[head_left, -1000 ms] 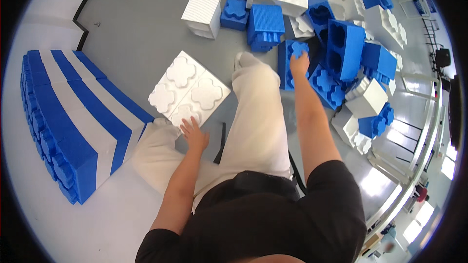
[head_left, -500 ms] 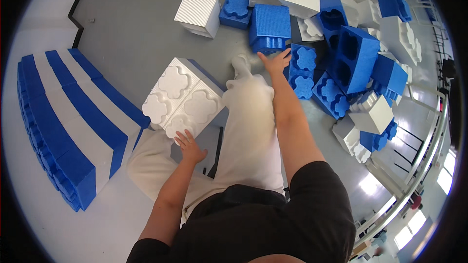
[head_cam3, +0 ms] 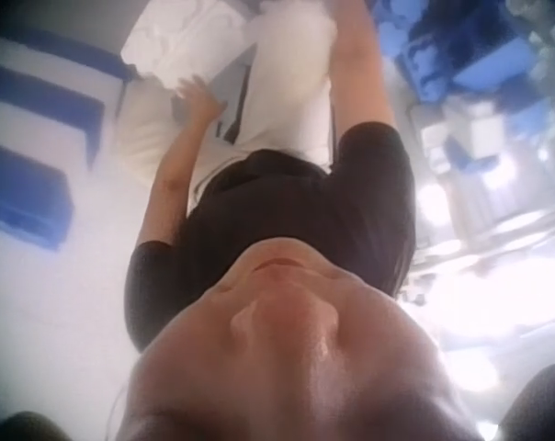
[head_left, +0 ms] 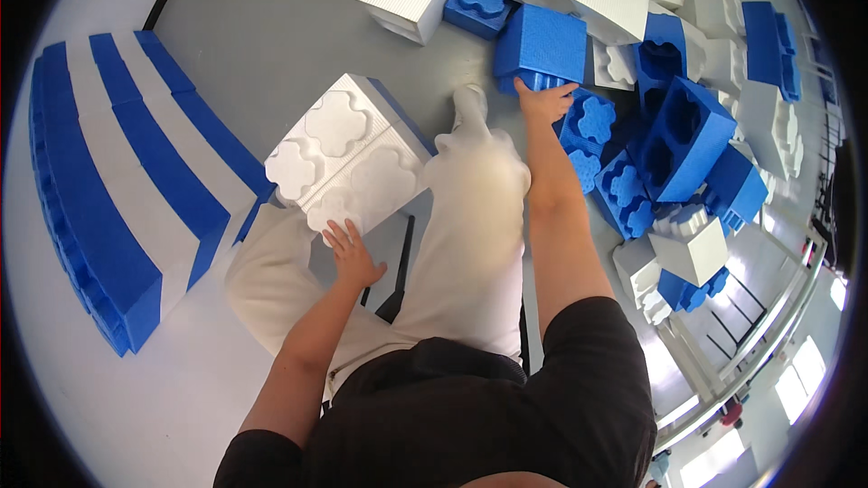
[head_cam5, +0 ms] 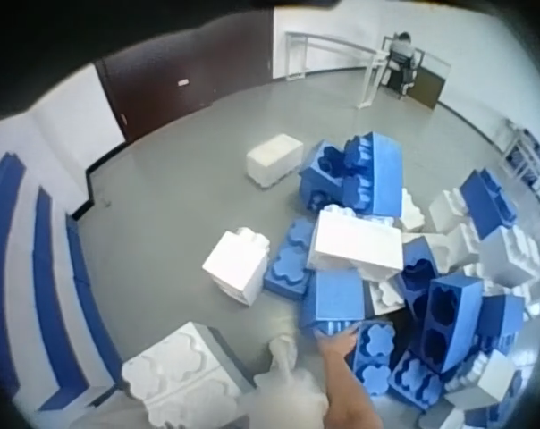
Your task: Assembling and stacking large interlocking blue and white foam blocks on the floor.
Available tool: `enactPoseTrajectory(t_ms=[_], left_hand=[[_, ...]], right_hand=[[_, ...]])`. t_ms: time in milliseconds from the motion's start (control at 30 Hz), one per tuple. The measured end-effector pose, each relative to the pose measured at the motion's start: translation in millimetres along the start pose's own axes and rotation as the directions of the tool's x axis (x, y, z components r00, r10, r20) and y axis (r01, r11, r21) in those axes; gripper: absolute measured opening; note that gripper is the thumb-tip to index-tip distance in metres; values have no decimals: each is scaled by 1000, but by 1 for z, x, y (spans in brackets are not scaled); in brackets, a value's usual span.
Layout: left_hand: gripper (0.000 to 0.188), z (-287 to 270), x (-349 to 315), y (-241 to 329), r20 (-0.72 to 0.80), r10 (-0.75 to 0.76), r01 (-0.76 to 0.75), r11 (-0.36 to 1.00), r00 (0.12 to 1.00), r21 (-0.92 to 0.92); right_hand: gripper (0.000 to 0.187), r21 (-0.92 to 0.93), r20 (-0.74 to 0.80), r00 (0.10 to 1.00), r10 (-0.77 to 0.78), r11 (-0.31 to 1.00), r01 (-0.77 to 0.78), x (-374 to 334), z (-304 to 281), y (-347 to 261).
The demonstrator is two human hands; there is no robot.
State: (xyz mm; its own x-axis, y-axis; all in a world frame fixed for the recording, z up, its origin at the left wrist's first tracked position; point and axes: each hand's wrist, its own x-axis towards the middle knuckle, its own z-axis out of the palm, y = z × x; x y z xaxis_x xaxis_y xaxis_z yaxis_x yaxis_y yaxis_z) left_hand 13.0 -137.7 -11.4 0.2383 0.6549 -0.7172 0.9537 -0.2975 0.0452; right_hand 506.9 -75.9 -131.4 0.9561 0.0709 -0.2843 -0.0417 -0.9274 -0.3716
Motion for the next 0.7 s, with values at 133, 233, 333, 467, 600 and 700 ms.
enactPoseTrajectory(t_ms=[133,233,333,467,600,700], left_hand=[[141,-6,-3,0,-12,20,-20,999,1000,-26],[141,-6,-4,-9,-36,19,-19,1000,999,-18],[138,-15,-7,-11,8,26,-25,1000,1000,-17],[128,-24,-14,-15,30,59,-56,994,998,-95],[107,-12,-18,-34,-67,109,-121,969,992,-214],[95,-3,-31,-39,-288,96,-211,892,953,-401]], right_hand=[[146,55,-161,972,-173,981,184,-13,-9,41],[142,57,-199,936,-289,950,306,-38,-31,66],[139,79,-247,917,-312,937,340,-65,-63,99],[134,176,-261,892,-368,891,419,-92,-126,126],[128,232,-385,827,-409,824,516,-106,-186,122],[127,291,-494,749,-443,727,622,-135,-245,85]])
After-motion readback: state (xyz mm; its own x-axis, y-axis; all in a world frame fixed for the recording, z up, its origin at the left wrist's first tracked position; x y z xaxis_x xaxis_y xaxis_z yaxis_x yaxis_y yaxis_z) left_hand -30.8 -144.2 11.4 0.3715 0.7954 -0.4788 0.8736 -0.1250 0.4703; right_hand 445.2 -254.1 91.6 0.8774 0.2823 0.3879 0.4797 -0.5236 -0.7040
